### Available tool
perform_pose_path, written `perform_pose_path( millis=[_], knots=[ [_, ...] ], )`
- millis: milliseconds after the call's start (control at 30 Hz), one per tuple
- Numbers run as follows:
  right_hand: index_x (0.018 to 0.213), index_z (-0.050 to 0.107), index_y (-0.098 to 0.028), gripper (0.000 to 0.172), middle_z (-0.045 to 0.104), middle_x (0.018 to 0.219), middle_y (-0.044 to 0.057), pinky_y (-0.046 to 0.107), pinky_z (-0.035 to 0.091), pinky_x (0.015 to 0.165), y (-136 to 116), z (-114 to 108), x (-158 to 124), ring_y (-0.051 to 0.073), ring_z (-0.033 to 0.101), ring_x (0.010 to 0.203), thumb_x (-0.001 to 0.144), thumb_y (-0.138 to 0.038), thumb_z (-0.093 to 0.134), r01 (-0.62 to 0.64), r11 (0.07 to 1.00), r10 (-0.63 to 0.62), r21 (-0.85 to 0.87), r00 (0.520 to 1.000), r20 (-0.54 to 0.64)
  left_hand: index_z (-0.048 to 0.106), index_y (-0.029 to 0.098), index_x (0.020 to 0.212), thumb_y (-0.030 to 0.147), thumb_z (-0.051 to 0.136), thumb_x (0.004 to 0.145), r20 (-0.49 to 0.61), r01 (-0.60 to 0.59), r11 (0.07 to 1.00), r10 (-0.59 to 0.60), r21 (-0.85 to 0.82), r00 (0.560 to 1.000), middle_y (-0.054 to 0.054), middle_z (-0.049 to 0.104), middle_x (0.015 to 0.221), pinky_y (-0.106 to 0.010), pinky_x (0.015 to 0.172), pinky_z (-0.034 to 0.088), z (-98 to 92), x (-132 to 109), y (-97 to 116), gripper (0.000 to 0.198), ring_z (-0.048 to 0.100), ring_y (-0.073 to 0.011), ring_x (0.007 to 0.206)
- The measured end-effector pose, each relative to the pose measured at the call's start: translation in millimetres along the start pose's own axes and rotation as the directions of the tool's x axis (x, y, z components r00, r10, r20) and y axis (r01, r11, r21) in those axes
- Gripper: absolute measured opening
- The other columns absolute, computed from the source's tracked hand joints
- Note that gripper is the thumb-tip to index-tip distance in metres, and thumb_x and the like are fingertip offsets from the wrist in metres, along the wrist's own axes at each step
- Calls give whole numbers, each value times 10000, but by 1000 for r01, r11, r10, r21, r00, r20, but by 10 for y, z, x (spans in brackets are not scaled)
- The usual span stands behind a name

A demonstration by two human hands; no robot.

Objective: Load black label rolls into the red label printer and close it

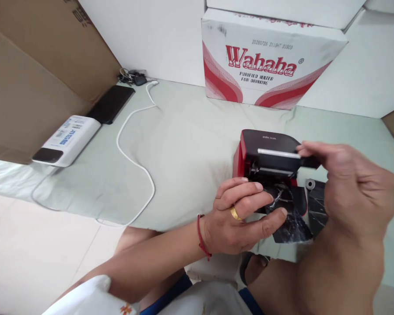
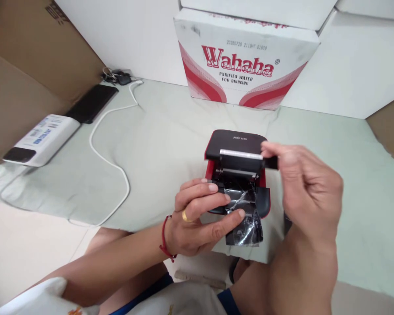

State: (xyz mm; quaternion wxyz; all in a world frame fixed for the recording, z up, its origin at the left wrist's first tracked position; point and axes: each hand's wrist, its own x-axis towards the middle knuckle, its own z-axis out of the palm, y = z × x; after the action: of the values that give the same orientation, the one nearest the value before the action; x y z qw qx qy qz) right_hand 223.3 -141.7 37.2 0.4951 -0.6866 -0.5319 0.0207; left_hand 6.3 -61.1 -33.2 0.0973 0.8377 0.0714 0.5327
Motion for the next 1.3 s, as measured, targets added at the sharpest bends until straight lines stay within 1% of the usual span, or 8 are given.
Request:
perform_pose_path(
  millis=[133,200,333,433,733,900,1067,1300],
  knots=[
    [1327,920,-430,249,912,1353,-40,437,680,1242,11,-226,-66,247,889,1259,1126,-413,775,22,998,-2,-56,944,331,812,243,1380,274,588,1070,-41,-10,995,5,-104,999,-83,819,1152,-418,1294,556,-28,10,-97,383,734,-249,1316],
    [1388,884,-481,294,874,1430,-74,412,668,1260,41,-294,-90,232,871,1309,1133,-399,763,28,999,-11,-41,927,374,716,189,1566,357,581,1100,-70,7,977,-23,-214,997,-122,844,1241,-460,1307,549,-53,34,-186,514,767,-281,1369],
    [1406,862,-519,331,857,1443,-87,421,681,1238,113,-306,-123,233,856,1334,1146,-353,742,1,1000,-5,12,923,386,569,265,1743,442,439,1213,25,245,915,-250,-320,968,-118,858,1435,-546,1408,423,-105,61,-334,573,786,-301,1449],
    [1393,867,-508,335,865,1428,-69,502,691,1227,171,-275,-147,263,859,1327,1134,-324,758,-2,998,-19,55,928,371,597,296,1713,398,408,1249,132,394,845,-372,-360,919,-107,864,1436,-517,1334,510,-133,39,-389,511,812,-276,1392],
    [1276,916,-477,285,896,1378,-71,414,714,1179,267,-249,-162,211,891,1252,1109,-280,794,-42,991,-7,128,932,363,632,299,1654,337,498,1230,168,316,855,-269,-411,948,-103,862,1390,-470,1205,624,-137,13,-491,447,780,-264,1366],
    [1309,906,-442,292,909,1375,-34,459,721,1162,283,-251,-231,242,876,1279,1094,-269,812,-51,989,2,137,942,335,646,324,1615,271,657,1152,206,431,735,-381,-523,901,-86,829,1375,-444,1184,626,-87,-18,-502,466,782,-248,1311],
    [1439,832,-426,445,881,1350,12,500,638,1043,162,-268,-303,293,748,1225,1030,-260,887,119,993,-120,22,949,291,424,492,1787,591,852,1048,325,613,536,-538,-581,778,-46,456,1914,-598,1461,423,-53,-92,-605,860,380,-340,1831],
    [1334,848,-413,430,802,1010,16,405,534,746,-106,-181,-315,237,656,894,1055,-94,773,232,972,-211,-40,935,285,168,580,1862,676,863,1017,481,698,364,-528,-617,700,21,171,2041,-590,1490,408,-2,-161,-685,1099,173,-319,1910]
  ],
)
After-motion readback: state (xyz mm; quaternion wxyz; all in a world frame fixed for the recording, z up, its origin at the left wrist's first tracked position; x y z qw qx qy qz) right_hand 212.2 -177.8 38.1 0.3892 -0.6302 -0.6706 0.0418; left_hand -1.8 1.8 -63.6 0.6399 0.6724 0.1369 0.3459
